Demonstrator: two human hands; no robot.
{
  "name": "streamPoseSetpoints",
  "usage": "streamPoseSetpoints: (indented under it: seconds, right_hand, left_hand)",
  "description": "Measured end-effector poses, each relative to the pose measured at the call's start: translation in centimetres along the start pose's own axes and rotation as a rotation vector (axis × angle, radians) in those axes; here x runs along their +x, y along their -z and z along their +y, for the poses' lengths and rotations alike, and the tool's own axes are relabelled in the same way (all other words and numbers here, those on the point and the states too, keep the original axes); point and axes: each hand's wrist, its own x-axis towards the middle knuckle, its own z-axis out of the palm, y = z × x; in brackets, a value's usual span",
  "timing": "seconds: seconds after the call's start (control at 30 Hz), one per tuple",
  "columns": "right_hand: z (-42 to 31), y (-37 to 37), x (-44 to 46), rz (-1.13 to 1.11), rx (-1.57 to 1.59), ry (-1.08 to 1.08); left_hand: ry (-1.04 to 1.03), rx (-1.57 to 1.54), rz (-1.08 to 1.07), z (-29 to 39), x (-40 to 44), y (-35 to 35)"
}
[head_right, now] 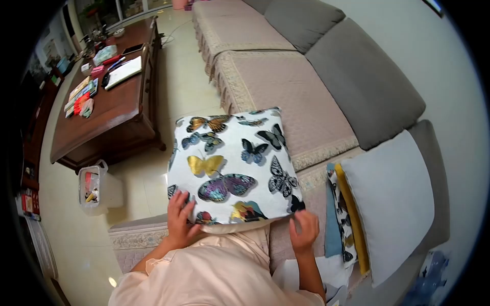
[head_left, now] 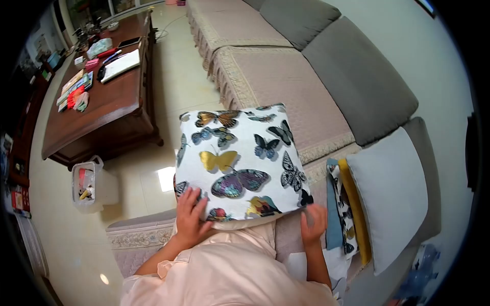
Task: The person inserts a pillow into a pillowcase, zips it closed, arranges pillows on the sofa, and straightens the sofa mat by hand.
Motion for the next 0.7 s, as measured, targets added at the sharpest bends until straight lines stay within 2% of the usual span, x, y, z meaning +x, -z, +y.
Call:
streamPoseSetpoints:
  seconds: [0.03, 0.1, 0.2, 0.3, 0.37, 0.43, 0.5, 0.57, 0.6, 0.63, 0.7]
  right_hand:
    - [0.4, -0.4, 0.0, -0.034, -0.02, -0.132]
    - [1.0, -1.6, 0.1, -0.11, -0.022, -0.175]
    - [2.7, -3.6, -0.8, -0.058, 0.122, -0.175]
    - [4.1, -4.2, 2.6, -0.103, 0.252, -0.089]
    - [2.5, -3.3, 9.4, 0.001, 0.191, 0.026]
    - [1.5, -1.6, 16.3, 0.004, 0.159, 0.067]
    - [0.0, -1.2, 21.8, 0.082, 0.296, 0.039]
    - [2.2, -3.5, 25.5, -0.089, 0.252, 0.116]
    - [2.8, -4.5, 25.9, -0.186, 0.229, 0.139]
    - [2.3, -4.9, 25.9, -0.215, 0.22, 0.164]
    - [1.2, -6.0, 28.1, -0.236, 0.19, 0.253]
  left_hand:
    - [0.028, -0.02, 0.045, -0.1, 0.1, -0.5]
    - [0.035, 0.0, 0.146, -0.5, -0.4, -1.9]
    - [0.097, -0.007, 0.338, -1.1, -0.3, -2.0]
    - [0.204, -0.083, 0.226, -2.8, 2.5, -0.7]
    - [0.184, -0.004, 0.193, -4.1, 7.2, 2.7]
    - [0.004, 0.086, 0.243, -3.6, 13.1, 8.4]
    - [-0.055, 0.268, 0.204, -2.2, 17.6, 12.5]
    - [-0.014, 0.38, 0.08, -4.6, 20.6, 13.2]
    - [0.144, 0.451, -0.131, -6.2, 21.7, 13.0]
    - [0.192, 0.562, -0.311, -9.8, 22.4, 12.3]
    - [0.065, 0.76, -0.375, -10.4, 24.6, 12.2]
